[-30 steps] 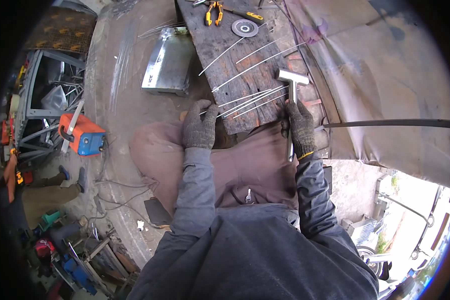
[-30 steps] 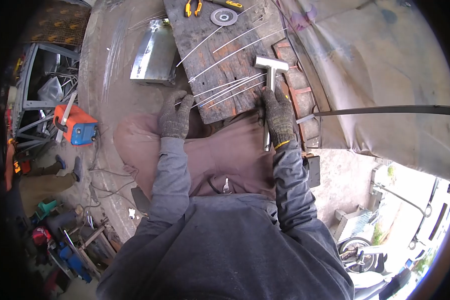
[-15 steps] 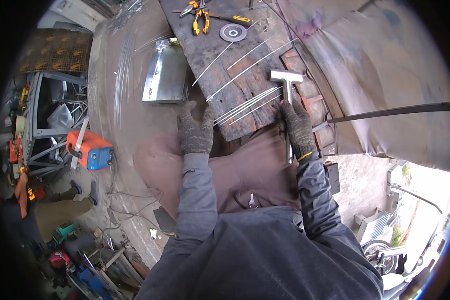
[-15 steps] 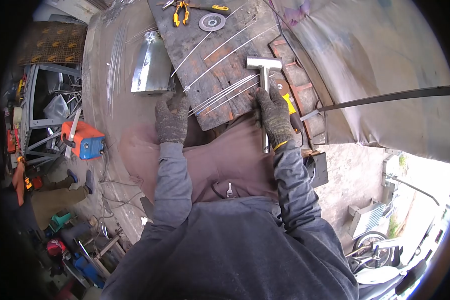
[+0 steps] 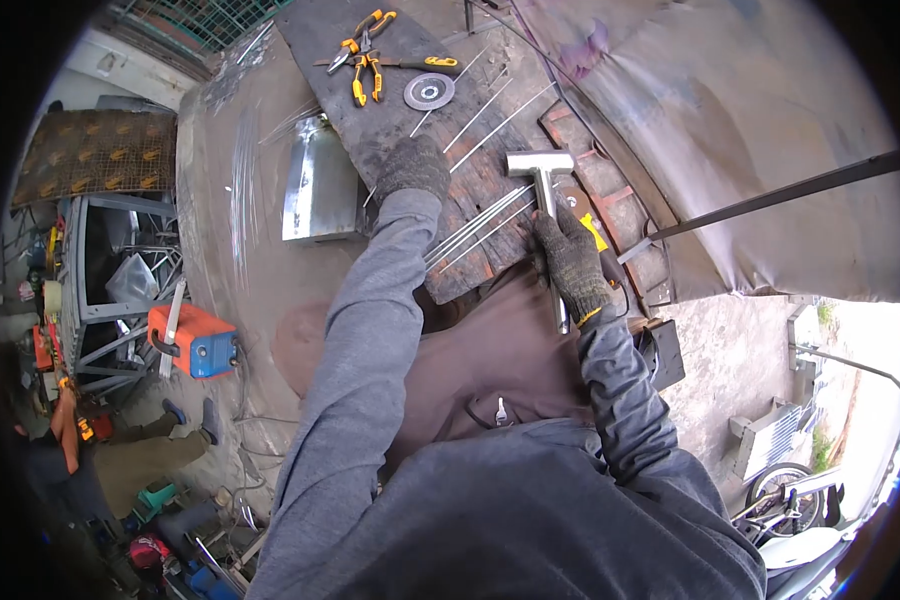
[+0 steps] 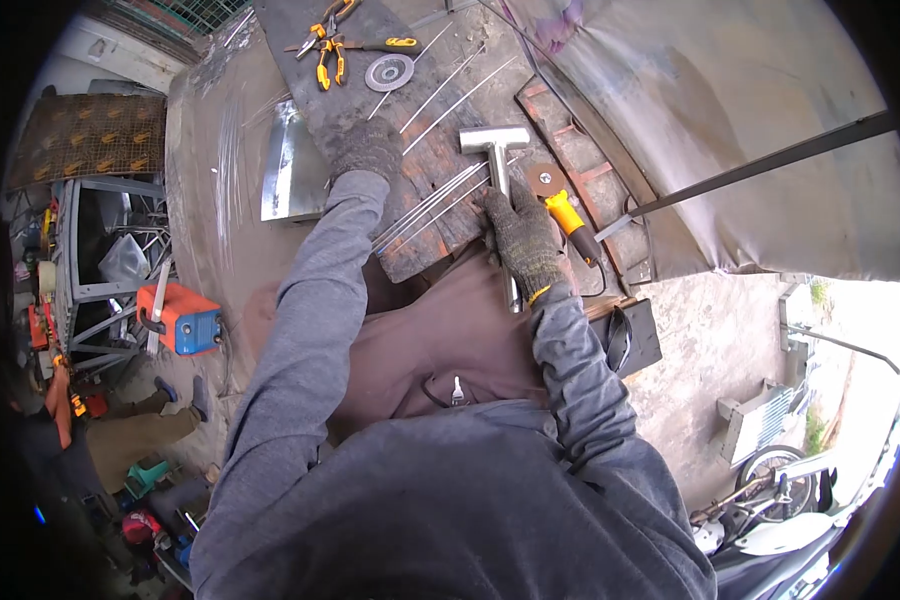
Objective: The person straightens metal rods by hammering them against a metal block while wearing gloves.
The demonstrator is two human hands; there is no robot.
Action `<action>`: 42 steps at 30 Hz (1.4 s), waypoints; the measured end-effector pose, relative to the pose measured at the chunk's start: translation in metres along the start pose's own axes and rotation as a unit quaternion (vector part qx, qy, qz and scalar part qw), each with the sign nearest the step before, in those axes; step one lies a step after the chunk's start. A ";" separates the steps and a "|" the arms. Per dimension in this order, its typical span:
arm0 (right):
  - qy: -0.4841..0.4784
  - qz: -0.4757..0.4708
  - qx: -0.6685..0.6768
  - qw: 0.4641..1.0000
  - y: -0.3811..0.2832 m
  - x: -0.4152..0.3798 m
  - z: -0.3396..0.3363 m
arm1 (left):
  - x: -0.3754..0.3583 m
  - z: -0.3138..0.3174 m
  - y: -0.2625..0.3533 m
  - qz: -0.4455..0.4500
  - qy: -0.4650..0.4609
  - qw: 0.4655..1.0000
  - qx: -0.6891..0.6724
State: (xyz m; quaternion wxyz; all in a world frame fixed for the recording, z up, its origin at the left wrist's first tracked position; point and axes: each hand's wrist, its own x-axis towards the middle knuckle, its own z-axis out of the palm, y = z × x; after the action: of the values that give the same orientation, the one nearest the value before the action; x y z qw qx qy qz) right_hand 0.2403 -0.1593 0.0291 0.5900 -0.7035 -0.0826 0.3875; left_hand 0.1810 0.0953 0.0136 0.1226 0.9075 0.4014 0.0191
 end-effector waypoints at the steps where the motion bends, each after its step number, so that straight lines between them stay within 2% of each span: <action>1: -0.015 0.002 -0.015 1.000 0.002 0.003 -0.003 | 0.001 -0.003 0.006 -0.030 -0.020 0.999 0.018; 3: -0.034 0.003 -0.032 0.999 0.003 0.003 -0.004 | -0.002 -0.005 0.007 -0.063 -0.037 0.997 0.035; 6: -0.026 0.004 -0.037 0.999 0.002 0.003 -0.005 | -0.010 -0.005 -0.007 -0.025 0.016 0.999 -0.014; 8: -0.019 -0.005 -0.031 0.999 0.003 0.004 -0.003 | -0.018 -0.006 -0.022 -0.016 0.165 0.978 -0.124; 12: -0.025 0.010 -0.009 1.000 -0.004 0.000 0.000 | -0.069 -0.051 -0.025 -0.003 0.223 0.960 -0.166; 14: -0.003 0.001 -0.026 1.000 -0.004 -0.001 0.002 | -0.098 -0.071 -0.021 0.037 0.255 0.921 -0.293; 15: -0.011 -0.027 -0.028 0.999 -0.002 -0.001 0.000 | -0.113 -0.078 -0.018 0.032 0.255 0.921 -0.292; 18: -0.016 -0.019 -0.001 1.000 0.005 0.005 0.000 | -0.143 -0.082 -0.002 -0.006 0.262 0.893 -0.365; 21: -0.021 -0.033 -0.021 0.999 0.008 0.007 -0.002 | -0.155 -0.074 0.011 0.056 0.254 0.881 -0.396; 24: -0.028 -0.034 -0.014 0.999 0.012 0.011 -0.003 | -0.161 -0.072 0.025 0.063 0.254 0.863 -0.433; 26: -0.030 -0.023 0.015 0.999 0.012 0.010 -0.003 | -0.160 -0.067 0.028 0.077 0.265 0.876 -0.395; 28: -0.030 -0.023 0.012 0.999 0.009 0.007 -0.002 | -0.162 -0.080 0.041 -0.016 0.209 0.828 -0.520; 31: -0.031 -0.032 0.018 0.999 0.016 0.012 -0.003 | -0.160 -0.082 0.047 -0.013 0.206 0.803 -0.560; 34: -0.032 -0.040 0.016 0.999 0.015 0.012 -0.003 | -0.155 -0.070 0.044 0.028 0.232 0.802 -0.550; 38: -0.035 -0.039 0.022 0.998 0.010 0.008 -0.001 | -0.151 -0.065 0.045 0.036 0.237 0.813 -0.530; 40: -0.033 -0.041 0.017 0.998 0.005 0.004 0.001 | -0.151 -0.066 0.045 0.042 0.243 0.844 -0.477; 42: -0.031 -0.043 0.013 0.999 0.004 0.003 0.002 | -0.149 -0.062 0.044 0.036 0.240 0.839 -0.488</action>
State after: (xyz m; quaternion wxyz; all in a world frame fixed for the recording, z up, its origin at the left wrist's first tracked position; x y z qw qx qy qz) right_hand 0.2399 -0.1572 0.0245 0.6121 -0.6796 -0.1261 0.3842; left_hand 0.1038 -0.0298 0.0940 0.4484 0.7113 0.3242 0.4335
